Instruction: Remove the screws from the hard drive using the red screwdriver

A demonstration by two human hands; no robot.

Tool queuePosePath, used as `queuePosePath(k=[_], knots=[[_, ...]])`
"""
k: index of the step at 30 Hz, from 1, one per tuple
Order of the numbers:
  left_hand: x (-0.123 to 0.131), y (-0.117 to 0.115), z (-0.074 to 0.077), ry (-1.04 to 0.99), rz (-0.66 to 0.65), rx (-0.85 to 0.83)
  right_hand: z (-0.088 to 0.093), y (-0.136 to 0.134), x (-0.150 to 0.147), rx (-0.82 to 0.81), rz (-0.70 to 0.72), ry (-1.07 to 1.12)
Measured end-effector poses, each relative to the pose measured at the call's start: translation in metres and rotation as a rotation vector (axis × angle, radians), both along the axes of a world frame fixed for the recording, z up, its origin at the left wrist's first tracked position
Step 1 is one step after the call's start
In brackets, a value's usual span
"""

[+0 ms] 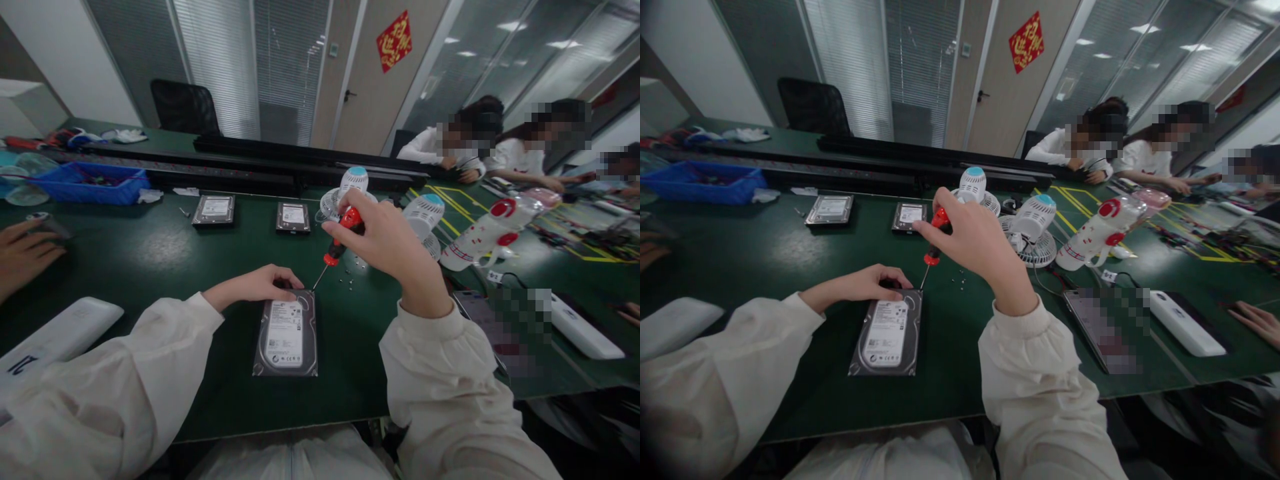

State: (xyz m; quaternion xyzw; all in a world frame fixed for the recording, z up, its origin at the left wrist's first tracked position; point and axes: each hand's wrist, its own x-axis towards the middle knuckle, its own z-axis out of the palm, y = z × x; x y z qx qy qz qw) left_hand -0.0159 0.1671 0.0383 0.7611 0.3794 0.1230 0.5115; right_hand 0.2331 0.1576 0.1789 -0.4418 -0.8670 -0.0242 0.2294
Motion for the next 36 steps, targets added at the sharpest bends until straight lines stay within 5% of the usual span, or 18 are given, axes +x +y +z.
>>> queuePosePath(k=[7,13,20,26,31,36], knots=[[0.0001,-0.0015,0.0028,-0.022,-0.021,-0.002,0.0014,-0.0014,0.0012,-0.043,0.088,0.026],[0.0000,-0.0010,0.0014,-0.013,-0.014,0.008,0.0009,-0.0010,0.0010,-0.020,-0.024,0.005],[0.0001,-0.0017,-0.0002,-0.056,-0.008,0.011,0.0029,-0.0005,0.0010,-0.059,0.133,0.038],[-0.0015,-0.0010,0.0003,-0.040,0.003,-0.014,0.0021,-0.0015,-0.0014,-0.002,-0.032,-0.041],[-0.0023,0.0004,-0.0011,-0.053,-0.022,-0.019,0.0051,-0.0026,0.0020,-0.045,0.122,-0.022],[-0.0019,0.0023,-0.0038,-0.036,-0.015,0.012,0.0058,-0.0029,0.0012,-0.027,-0.003,-0.034]])
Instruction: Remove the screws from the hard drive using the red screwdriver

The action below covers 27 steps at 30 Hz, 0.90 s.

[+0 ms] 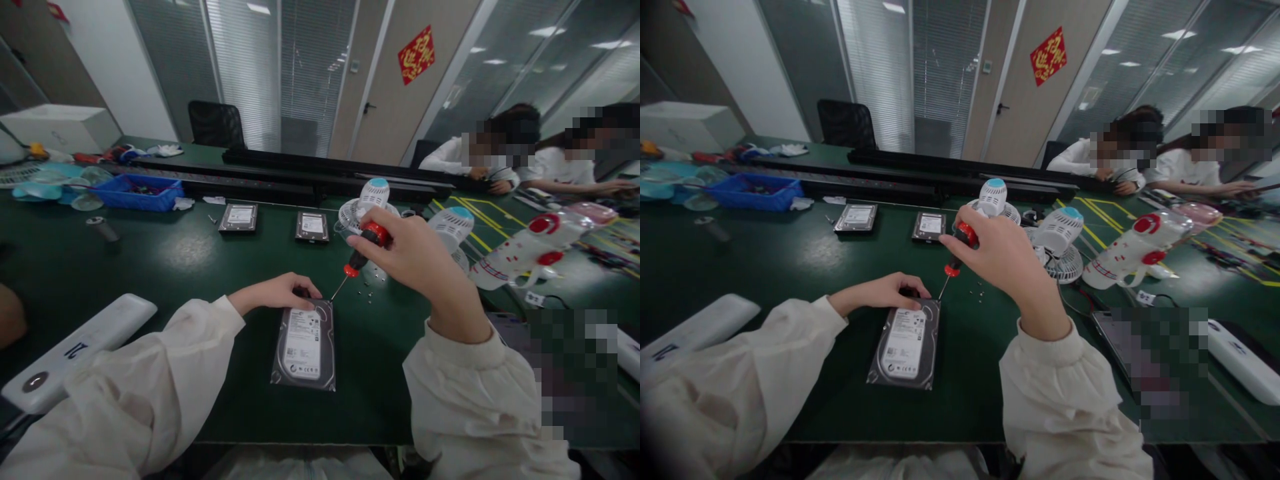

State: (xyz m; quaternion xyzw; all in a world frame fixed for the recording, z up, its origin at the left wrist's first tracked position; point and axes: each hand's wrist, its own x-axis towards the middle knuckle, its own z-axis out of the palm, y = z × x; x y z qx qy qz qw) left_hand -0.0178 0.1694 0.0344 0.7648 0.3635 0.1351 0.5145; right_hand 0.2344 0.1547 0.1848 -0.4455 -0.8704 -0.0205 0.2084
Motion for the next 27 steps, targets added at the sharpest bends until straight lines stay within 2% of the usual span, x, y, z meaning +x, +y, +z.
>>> queuePosePath(k=[5,10,16,21,27], knots=[[0.0003,-0.0018,0.0027,-0.045,-0.007,-0.050,0.0012,-0.0001,0.0009,-0.028,0.118,0.000],[0.0015,-0.0040,0.0074,-0.008,0.008,-0.018,-0.0006,0.0017,0.0012,0.006,-0.002,-0.012],[0.0014,-0.0035,0.0049,-0.022,0.006,-0.016,0.0005,0.0013,0.0017,-0.014,0.092,-0.027],[0.0018,-0.0037,0.0042,-0.012,0.027,-0.013,-0.0009,0.0025,0.0008,0.009,-0.072,-0.053],[0.0026,-0.0050,0.0070,-0.029,0.023,-0.018,-0.0011,0.0015,-0.0009,0.006,0.021,-0.022]])
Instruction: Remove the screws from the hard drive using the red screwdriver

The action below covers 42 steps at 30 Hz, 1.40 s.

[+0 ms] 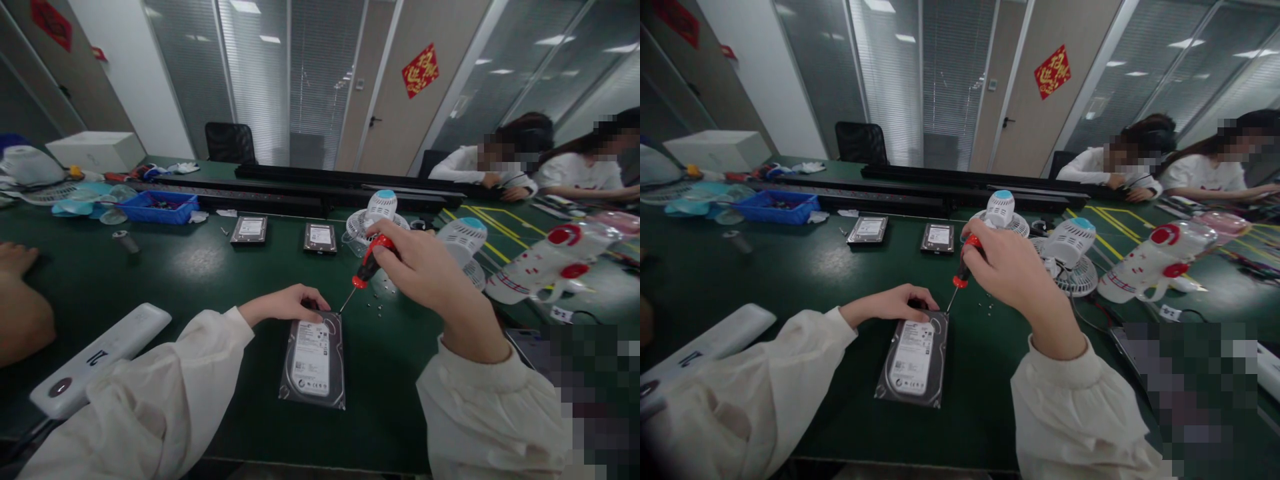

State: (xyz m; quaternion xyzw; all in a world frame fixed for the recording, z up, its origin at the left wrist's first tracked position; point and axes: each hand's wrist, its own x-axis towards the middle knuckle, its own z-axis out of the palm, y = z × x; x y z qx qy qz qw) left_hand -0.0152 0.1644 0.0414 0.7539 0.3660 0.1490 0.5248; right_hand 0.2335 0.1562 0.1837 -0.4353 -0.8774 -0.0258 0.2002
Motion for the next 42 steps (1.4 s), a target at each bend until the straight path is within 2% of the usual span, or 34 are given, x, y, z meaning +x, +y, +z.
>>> queuePosePath(k=[5,12,17,23,28,34,36,39,42], knots=[[0.000,-0.001,0.003,0.028,0.001,-0.013,0.000,0.000,-0.001,0.032,-0.108,-0.028],[-0.002,0.004,-0.007,-0.014,-0.022,0.002,0.003,-0.002,0.004,-0.003,0.055,-0.018],[-0.001,0.003,-0.009,0.002,-0.009,0.031,-0.001,0.000,0.003,0.023,-0.057,-0.016],[0.001,0.000,-0.002,0.019,-0.004,0.015,-0.001,-0.003,0.004,0.003,0.051,-0.004],[-0.001,0.003,-0.008,0.042,-0.008,0.000,-0.005,-0.001,0.002,0.035,-0.046,0.002],[-0.003,0.007,-0.015,0.019,-0.031,-0.009,-0.005,0.000,0.002,0.007,0.133,0.059],[-0.003,0.007,-0.015,0.022,-0.028,-0.016,-0.005,-0.001,0.001,-0.009,0.106,0.060],[-0.003,0.007,-0.013,0.037,-0.012,0.004,-0.007,0.001,0.000,0.030,-0.015,0.043],[-0.003,0.006,-0.012,0.033,-0.019,0.014,-0.008,0.002,0.002,0.035,0.016,0.053]])
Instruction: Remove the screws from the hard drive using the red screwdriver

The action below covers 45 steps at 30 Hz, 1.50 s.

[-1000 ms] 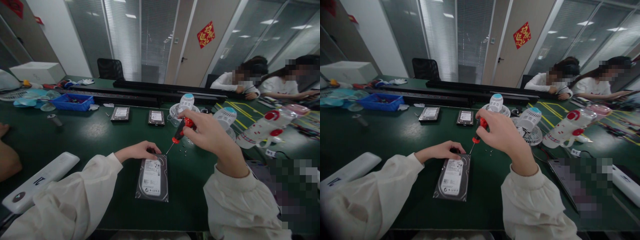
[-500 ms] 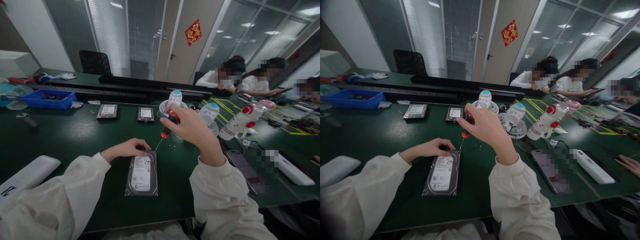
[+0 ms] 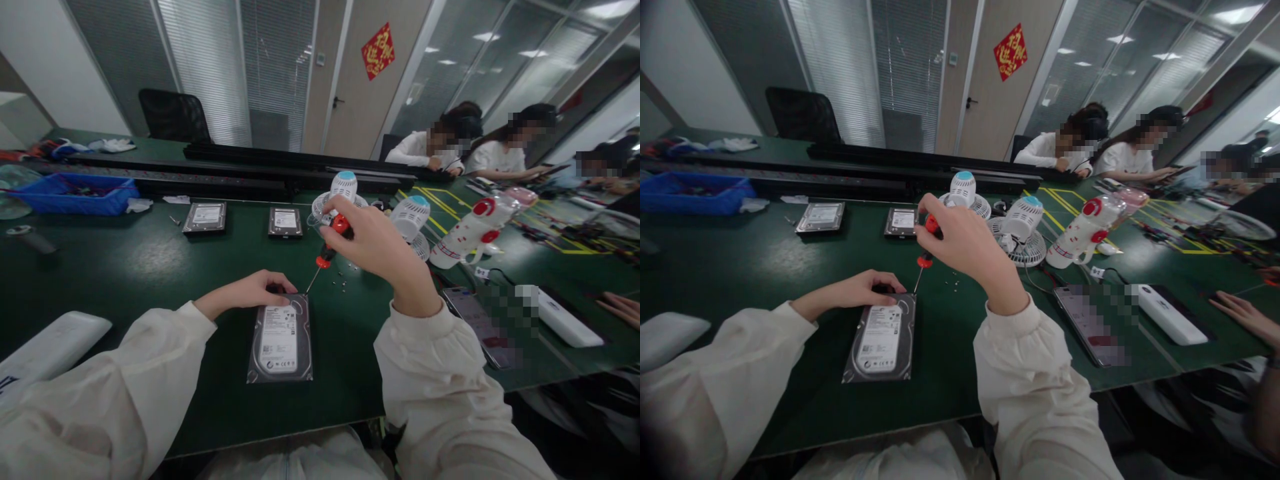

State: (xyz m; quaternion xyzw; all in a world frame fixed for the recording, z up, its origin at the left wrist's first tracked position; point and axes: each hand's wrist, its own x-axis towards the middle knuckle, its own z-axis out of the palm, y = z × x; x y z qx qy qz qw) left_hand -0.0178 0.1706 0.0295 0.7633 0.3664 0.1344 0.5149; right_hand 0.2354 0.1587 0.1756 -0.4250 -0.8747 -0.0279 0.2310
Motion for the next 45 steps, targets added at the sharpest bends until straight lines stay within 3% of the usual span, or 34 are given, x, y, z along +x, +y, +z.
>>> queuePosePath(k=[5,11,19,35,41,45], knots=[[0.0002,-0.0011,0.0010,-0.023,-0.018,-0.011,0.0011,-0.0011,0.0019,-0.060,0.129,0.036],[0.0003,-0.0002,0.0007,-0.016,-0.014,-0.001,0.0018,-0.0013,0.0004,0.007,0.029,0.015],[-0.0006,0.0005,-0.0023,0.002,-0.011,-0.002,0.0027,0.0021,0.0061,-0.050,0.272,0.087],[0.0009,-0.0016,0.0014,-0.011,-0.003,-0.018,-0.0047,0.0071,-0.0013,-0.009,0.267,0.178],[0.0011,-0.0025,0.0033,-0.012,-0.014,-0.029,-0.0040,0.0046,-0.0008,-0.040,0.328,0.171],[0.0015,-0.0026,0.0055,0.006,-0.007,-0.035,-0.0041,0.0047,-0.0026,-0.031,0.281,0.173]])
